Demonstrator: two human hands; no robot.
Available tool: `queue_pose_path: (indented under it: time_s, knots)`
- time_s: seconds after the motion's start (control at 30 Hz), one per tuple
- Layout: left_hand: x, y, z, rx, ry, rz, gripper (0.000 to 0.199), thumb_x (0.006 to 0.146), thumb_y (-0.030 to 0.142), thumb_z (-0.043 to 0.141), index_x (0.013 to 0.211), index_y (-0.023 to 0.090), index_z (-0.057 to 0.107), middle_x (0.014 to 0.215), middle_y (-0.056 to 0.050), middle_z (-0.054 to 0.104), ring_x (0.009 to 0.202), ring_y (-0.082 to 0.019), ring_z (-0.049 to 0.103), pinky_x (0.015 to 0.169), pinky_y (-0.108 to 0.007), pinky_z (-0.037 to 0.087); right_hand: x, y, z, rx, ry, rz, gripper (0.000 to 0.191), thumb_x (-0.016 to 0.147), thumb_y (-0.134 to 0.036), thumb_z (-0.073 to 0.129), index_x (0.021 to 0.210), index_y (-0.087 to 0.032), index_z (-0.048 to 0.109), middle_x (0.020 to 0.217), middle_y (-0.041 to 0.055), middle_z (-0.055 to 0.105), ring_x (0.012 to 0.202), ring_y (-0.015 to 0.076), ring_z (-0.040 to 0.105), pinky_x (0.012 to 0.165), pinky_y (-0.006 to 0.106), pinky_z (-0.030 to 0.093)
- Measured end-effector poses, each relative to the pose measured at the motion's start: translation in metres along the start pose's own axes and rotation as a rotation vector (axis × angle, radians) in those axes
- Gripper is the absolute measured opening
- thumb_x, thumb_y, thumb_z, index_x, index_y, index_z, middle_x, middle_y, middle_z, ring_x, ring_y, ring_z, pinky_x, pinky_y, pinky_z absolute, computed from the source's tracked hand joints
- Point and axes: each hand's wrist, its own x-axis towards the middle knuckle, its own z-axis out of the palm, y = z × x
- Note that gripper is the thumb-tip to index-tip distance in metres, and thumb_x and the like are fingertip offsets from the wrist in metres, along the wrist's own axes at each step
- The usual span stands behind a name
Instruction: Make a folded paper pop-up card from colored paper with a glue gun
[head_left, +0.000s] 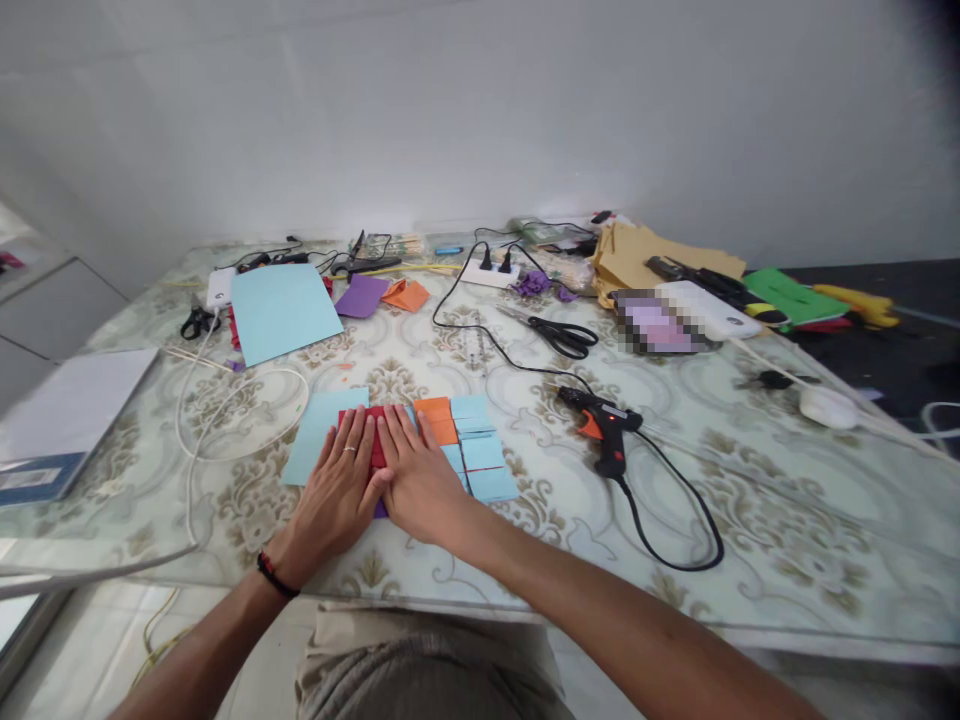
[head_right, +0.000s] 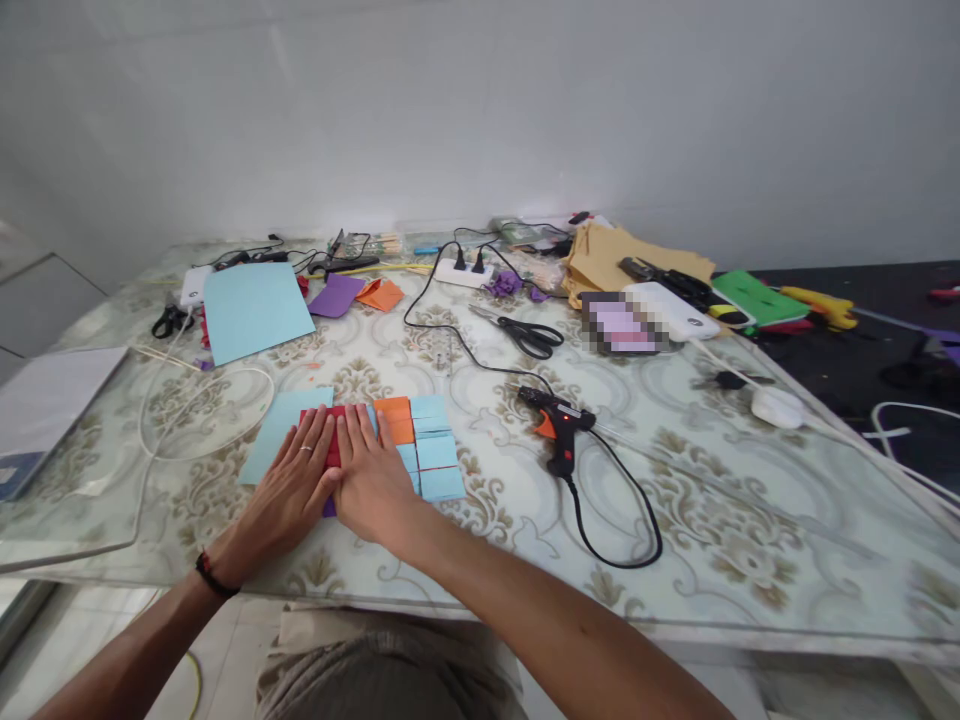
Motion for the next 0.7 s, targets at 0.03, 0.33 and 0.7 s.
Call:
queue_pose_path:
  time_s: [0.03,0.33,0.7]
  knots:
    - [0.000,-0.001,0.000,0.007,-0.007,-0.004,0.065,0.113,0.038,0.026,0.170,0.006,0.024,0.175,-0.024,0.028,0.167,-0.033,0.017,0.131,-0.060,0.029,0.001,0.002,-0.002,0.031,-0.009,0.001,0.068,0.107,-0.028,0.044,0.165,0.007,0.032,0.175,0.0273,0.024,0.165,0.0402,0.020,0.135,0.060,0.018]
    - [0.026,0.012,-0.022,0.106,0.028,-0.031,0.061,0.111,0.034,0.037,0.166,0.008,0.036,0.164,-0.025,0.050,0.152,-0.037,0.050,0.126,-0.059,0.041,-0.020,0.044,-0.054,0.214,0.239,-0.013,0.052,0.111,-0.025,0.032,0.154,-0.013,0.059,0.160,0.0130,0.059,0.153,0.0259,0.048,0.129,0.051,0.039]
    - [0.031,0.012,-0.014,0.065,0.050,0.055,0.046,0.109,0.028,0.043,0.150,0.020,0.063,0.168,-0.015,0.047,0.158,-0.036,0.043,0.125,-0.057,0.043,-0.042,0.078,-0.043,-0.046,0.062,0.090,0.057,0.111,-0.030,0.037,0.162,-0.004,0.046,0.171,0.0176,0.043,0.160,0.0301,0.038,0.131,0.052,0.035]
